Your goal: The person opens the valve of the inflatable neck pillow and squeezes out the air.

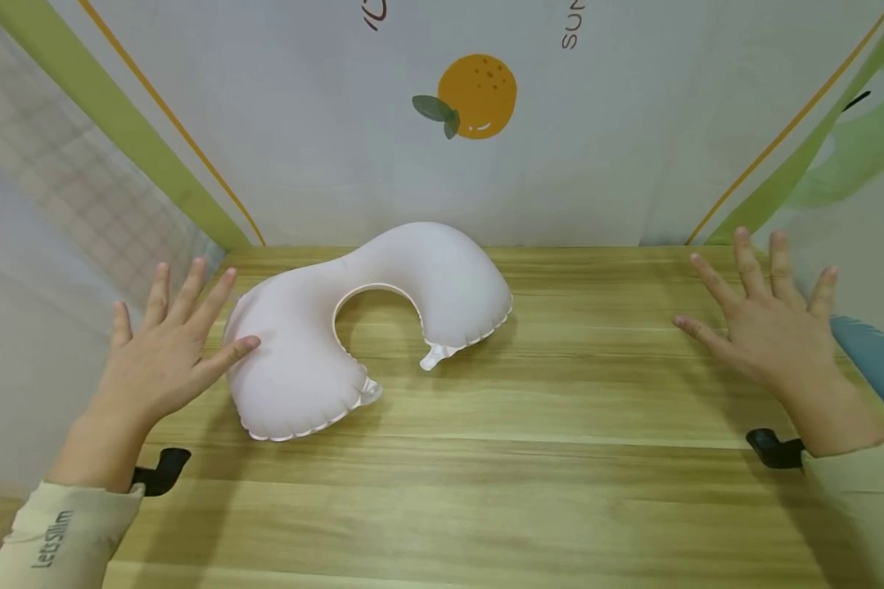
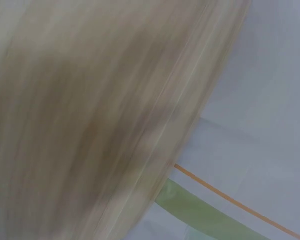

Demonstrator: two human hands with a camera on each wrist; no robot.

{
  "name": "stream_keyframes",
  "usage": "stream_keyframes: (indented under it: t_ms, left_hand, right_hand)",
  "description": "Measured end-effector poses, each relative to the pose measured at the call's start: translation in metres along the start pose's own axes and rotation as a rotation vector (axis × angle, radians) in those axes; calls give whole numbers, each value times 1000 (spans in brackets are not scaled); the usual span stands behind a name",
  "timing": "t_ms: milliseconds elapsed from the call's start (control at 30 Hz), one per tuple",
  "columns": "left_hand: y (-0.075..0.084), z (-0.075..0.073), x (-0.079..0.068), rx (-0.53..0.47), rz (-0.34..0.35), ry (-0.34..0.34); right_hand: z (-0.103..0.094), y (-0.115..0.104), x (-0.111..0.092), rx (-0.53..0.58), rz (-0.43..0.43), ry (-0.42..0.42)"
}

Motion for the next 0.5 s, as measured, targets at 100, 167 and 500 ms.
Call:
stream_keyframes:
  t_ms: [100,167,500]
  left_hand:
    - [-2,1,-2,-3,-8,-7]
    - [-4,2,-4,-7,-14,-8]
    - [-15,2,-13,-7,-49,7]
  right_hand:
    - [1,-4,2,11,-5,-2]
    - [1,-6,3,23,-9,0]
    - [3,-22,11,64,-38,12]
Point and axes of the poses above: each hand's wrist, its own x-axis towards the middle knuckle, its own z-axis out of the palm, y = z × x, the point moved 7 cm from there along x, towards the middle knuckle, and after that the axes turned 3 degrees about y, right-handed, at the moved point
